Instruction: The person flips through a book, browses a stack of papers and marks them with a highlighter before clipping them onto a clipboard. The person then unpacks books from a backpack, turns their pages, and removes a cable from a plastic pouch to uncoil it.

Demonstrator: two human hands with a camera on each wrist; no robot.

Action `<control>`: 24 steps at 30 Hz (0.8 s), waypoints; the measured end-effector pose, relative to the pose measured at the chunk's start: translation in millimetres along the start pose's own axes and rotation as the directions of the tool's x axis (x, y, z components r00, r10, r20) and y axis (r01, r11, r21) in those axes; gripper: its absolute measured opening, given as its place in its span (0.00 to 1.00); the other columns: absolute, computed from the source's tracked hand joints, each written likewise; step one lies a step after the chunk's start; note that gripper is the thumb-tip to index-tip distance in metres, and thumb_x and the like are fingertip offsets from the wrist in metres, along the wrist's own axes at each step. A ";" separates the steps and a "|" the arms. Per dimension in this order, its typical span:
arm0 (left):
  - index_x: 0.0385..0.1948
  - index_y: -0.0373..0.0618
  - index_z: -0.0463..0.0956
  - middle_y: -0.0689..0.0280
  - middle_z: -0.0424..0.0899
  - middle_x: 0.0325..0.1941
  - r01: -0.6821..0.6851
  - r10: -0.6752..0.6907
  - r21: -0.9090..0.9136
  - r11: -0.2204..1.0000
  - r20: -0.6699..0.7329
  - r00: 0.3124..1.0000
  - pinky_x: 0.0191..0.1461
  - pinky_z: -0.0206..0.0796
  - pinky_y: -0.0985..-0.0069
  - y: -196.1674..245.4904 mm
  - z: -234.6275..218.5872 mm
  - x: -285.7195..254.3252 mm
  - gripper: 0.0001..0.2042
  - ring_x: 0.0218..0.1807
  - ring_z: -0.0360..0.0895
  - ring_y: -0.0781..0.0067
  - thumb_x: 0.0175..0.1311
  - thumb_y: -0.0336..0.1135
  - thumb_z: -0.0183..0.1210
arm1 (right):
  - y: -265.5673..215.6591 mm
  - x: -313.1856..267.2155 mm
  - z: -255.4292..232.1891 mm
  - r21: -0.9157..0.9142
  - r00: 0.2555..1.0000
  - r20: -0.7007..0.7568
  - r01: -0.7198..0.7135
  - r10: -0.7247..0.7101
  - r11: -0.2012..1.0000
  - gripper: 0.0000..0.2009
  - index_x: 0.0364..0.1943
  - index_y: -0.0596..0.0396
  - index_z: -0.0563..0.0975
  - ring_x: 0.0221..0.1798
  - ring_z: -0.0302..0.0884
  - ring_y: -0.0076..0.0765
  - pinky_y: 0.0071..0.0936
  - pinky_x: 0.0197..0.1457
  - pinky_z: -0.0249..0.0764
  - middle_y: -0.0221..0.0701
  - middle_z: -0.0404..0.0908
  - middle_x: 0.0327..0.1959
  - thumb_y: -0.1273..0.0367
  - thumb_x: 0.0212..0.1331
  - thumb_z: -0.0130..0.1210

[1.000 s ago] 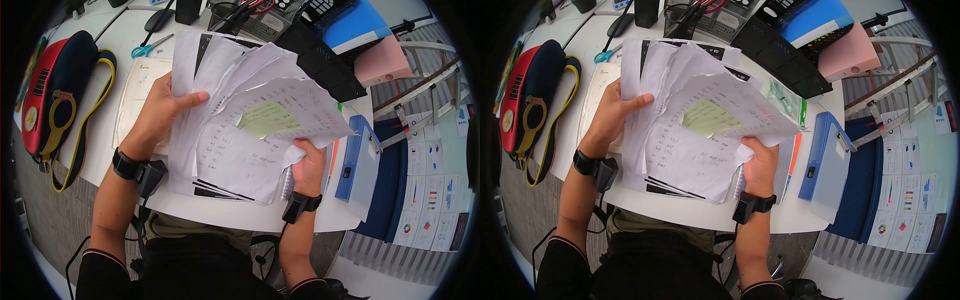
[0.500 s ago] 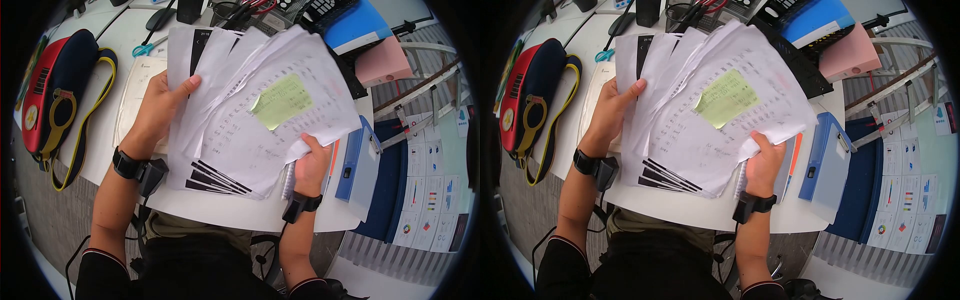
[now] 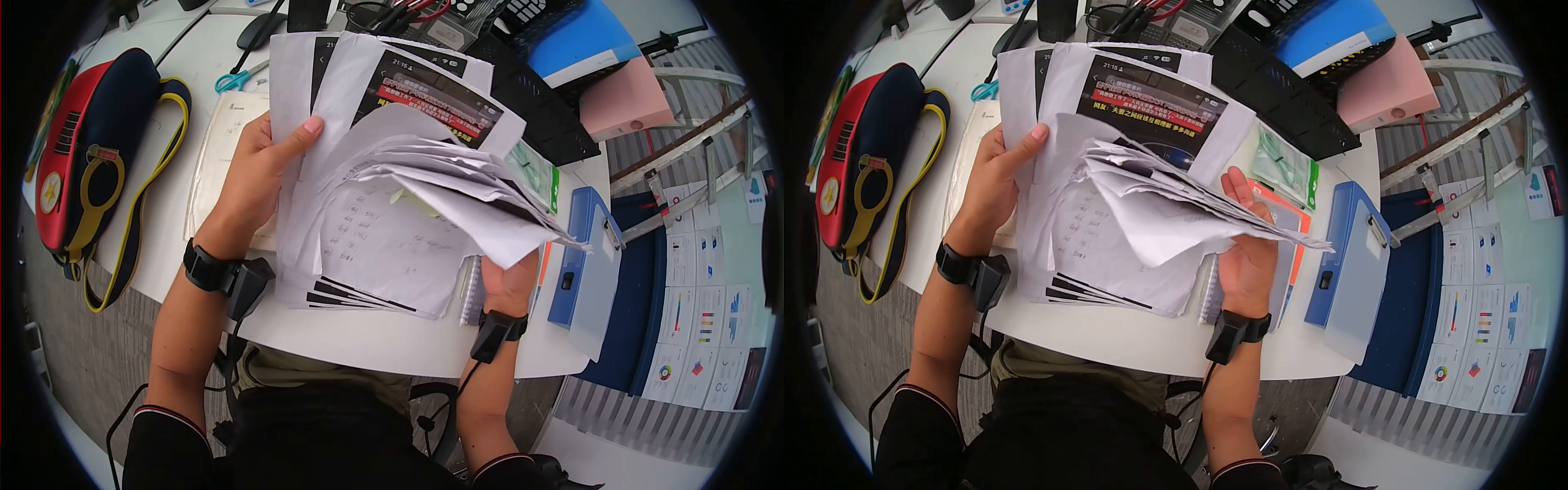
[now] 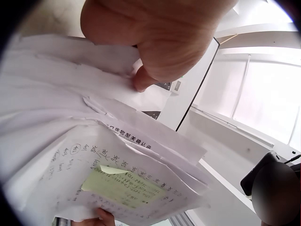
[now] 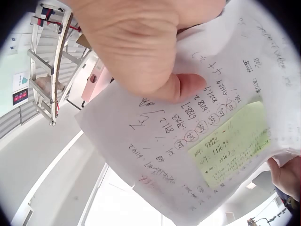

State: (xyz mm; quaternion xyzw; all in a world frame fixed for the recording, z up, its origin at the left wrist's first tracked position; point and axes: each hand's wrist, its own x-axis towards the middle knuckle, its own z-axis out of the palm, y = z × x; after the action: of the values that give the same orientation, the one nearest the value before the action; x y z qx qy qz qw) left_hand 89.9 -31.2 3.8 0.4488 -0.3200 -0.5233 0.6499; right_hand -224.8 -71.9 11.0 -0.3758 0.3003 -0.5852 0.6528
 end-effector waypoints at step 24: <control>0.50 0.37 0.78 0.66 0.85 0.45 0.031 -0.032 -0.068 0.997 -0.009 0.999 0.47 0.70 0.82 1.2 1.8 -1.0 0.19 0.42 0.80 0.82 0.73 0.46 0.54 | 5.0 -0.8 2.9 -0.175 0.998 -0.055 -0.011 0.002 0.984 0.24 0.55 0.60 0.74 0.55 0.75 0.33 0.29 0.63 0.66 0.32 0.80 0.52 0.85 0.49 0.54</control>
State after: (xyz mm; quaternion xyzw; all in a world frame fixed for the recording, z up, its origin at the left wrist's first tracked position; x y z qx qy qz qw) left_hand 88.6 -30.6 5.6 0.4343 -0.2916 -0.5418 0.6579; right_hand -219.8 -70.5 8.3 -0.4148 0.3697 -0.5644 0.6105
